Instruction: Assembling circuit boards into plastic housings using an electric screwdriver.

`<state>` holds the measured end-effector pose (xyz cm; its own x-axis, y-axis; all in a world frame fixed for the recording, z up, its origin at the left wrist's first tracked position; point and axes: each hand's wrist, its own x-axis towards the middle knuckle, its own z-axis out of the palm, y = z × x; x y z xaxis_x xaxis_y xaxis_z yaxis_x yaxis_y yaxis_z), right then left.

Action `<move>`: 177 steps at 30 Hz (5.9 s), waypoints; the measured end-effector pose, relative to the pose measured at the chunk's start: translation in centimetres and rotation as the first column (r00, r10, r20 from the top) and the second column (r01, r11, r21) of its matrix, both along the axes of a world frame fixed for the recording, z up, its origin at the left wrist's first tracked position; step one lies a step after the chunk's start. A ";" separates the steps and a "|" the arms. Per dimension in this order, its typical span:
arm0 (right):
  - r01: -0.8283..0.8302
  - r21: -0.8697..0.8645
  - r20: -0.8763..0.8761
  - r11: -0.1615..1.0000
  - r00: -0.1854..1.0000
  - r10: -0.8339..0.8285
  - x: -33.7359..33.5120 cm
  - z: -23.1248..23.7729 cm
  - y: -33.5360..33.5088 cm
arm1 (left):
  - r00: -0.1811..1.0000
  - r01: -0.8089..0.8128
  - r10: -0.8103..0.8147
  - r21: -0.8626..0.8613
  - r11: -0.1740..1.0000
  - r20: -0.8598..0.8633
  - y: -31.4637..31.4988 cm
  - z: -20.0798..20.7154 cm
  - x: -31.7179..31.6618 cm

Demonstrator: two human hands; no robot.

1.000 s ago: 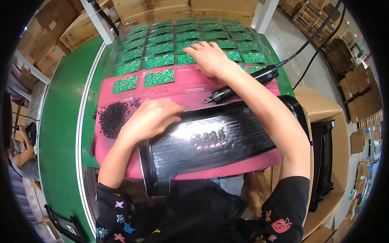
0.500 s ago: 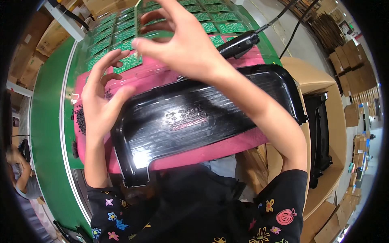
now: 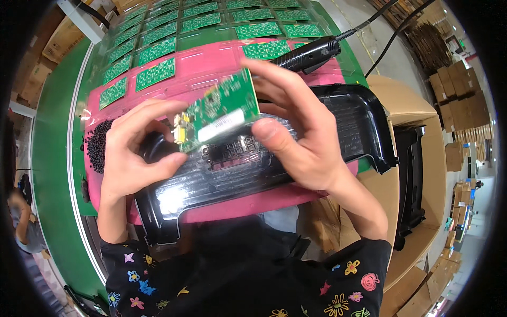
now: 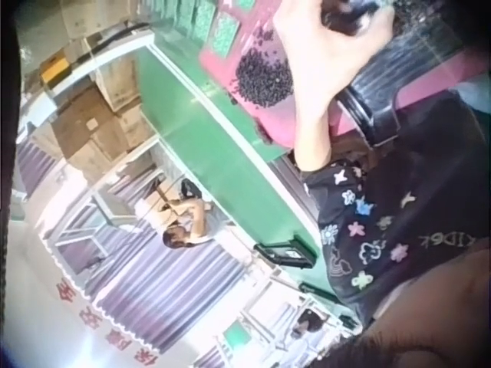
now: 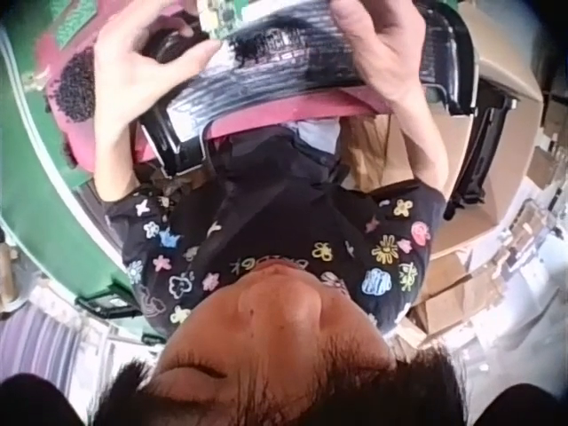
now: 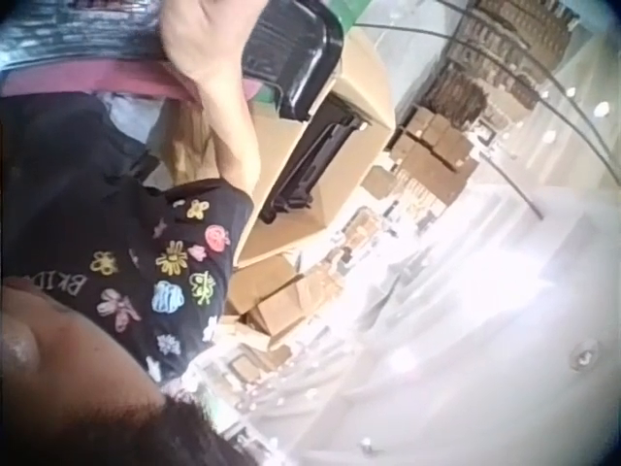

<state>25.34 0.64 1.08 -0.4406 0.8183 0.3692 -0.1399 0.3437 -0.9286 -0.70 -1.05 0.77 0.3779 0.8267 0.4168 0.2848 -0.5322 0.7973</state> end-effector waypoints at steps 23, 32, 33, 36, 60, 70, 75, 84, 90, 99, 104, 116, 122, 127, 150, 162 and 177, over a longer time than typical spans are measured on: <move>-0.178 0.279 0.632 0.944 0.774 -0.041 3.8 -3.8 0.8 | 0.848 0.025 -0.120 -0.186 0.982 -0.517 -0.1 -1.2 1.3; -0.178 0.283 0.647 0.943 0.761 -0.050 3.5 -3.5 0.7 | 0.861 0.027 -0.089 -0.130 0.991 -0.501 -0.3 -1.7 1.1; -0.172 0.283 0.649 0.944 0.759 -0.056 3.4 -3.4 0.7 | 0.857 0.036 -0.094 -0.124 0.992 -0.506 -0.3 -1.7 1.1; -0.169 0.282 0.667 0.944 0.742 -0.067 3.1 -3.3 0.6 | 0.856 0.039 -0.088 -0.106 0.994 -0.509 -0.3 -1.7 0.9; 0.425 0.648 0.513 0.632 0.369 -0.775 5.8 0.4 3.9 | 0.612 -0.510 0.571 0.279 0.814 -0.547 1.4 -0.9 -7.1; 0.572 0.285 -0.126 0.769 0.818 -0.561 -0.8 1.1 7.8 | 0.469 -0.579 0.510 0.185 0.794 -0.721 2.2 -1.8 -6.7; 0.337 -0.043 0.007 0.941 0.942 -0.337 -4.9 0.9 6.3 | 0.481 -0.593 0.523 0.178 0.785 -0.704 2.5 -2.1 -6.3; -0.111 -0.199 -0.624 0.974 0.780 -0.038 -5.4 3.2 4.0 | 0.982 -0.178 0.183 -0.088 0.980 0.056 1.2 0.7 -2.5; -0.252 -0.219 -0.790 0.943 0.612 -0.020 -4.9 2.2 3.0 | 0.989 -0.073 0.076 -0.028 0.997 0.127 0.9 0.4 -1.3; -0.210 -0.116 -0.845 0.971 0.535 0.015 -2.9 2.9 2.0 | 0.985 0.024 0.050 -0.415 0.909 0.168 0.6 0.1 -0.6; -0.212 -0.085 -0.850 0.974 0.526 0.041 -2.7 2.8 1.6 | 0.988 0.018 0.034 -0.335 0.942 0.148 0.5 -0.6 -0.4; -0.277 -0.003 -0.760 0.961 0.625 0.177 -3.0 2.0 0.9 | 1.000 0.004 -0.005 -0.033 0.999 -0.024 0.6 -1.1 0.2; -0.263 0.001 -0.674 0.965 0.712 0.195 -2.5 2.4 0.6 | 0.999 0.002 -0.004 -0.031 1.000 -0.052 0.6 -1.2 0.3; -0.271 0.102 -0.696 0.957 0.669 0.263 -3.0 1.6 1.1 | 0.998 -0.013 0.010 -0.042 0.999 -0.055 0.2 -1.1 0.2; -0.271 0.134 -0.621 0.953 0.726 0.294 -3.1 1.7 0.6 | 0.980 0.037 -0.029 0.040 0.998 -0.195 0.2 -0.8 0.9; -0.193 0.189 -0.733 0.963 0.625 0.269 -3.2 1.3 1.1 | 0.982 -0.028 0.013 -0.077 0.997 -0.189 -0.1 -1.4 0.7; -0.012 0.043 -0.330 0.999 0.944 0.025 0.0 1.9 2.9 | 0.969 -0.015 -0.030 -0.182 0.983 -0.244 -0.3 -1.0 0.0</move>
